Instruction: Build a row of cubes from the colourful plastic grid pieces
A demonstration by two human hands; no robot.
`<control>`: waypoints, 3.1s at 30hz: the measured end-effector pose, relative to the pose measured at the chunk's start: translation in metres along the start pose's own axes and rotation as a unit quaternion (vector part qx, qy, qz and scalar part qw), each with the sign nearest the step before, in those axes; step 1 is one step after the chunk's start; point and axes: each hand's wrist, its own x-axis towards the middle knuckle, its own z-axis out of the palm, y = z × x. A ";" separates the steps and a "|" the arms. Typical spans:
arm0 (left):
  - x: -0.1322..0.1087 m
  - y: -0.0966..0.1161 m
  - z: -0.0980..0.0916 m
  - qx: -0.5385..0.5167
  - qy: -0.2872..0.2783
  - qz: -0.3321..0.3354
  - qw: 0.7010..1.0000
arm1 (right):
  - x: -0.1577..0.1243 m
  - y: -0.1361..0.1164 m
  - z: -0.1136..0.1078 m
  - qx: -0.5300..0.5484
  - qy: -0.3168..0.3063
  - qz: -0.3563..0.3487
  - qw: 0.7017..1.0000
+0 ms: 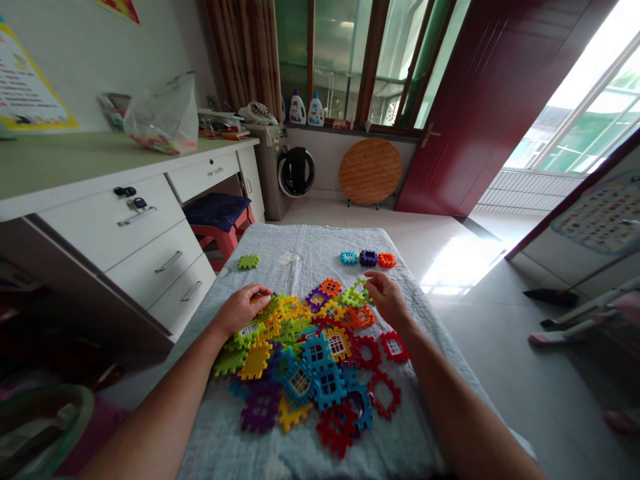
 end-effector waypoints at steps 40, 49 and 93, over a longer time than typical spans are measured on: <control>0.002 -0.004 0.002 0.004 -0.017 -0.003 1.000 | -0.003 -0.020 0.007 -0.302 -0.128 -0.024 0.945; 0.001 -0.002 0.002 0.001 -0.011 -0.004 1.000 | 0.021 -0.026 0.008 -0.321 -0.114 -0.043 0.939; 0.000 0.000 -0.001 0.007 -0.019 0.002 1.000 | 0.172 0.006 0.028 -0.409 -0.177 -0.033 0.895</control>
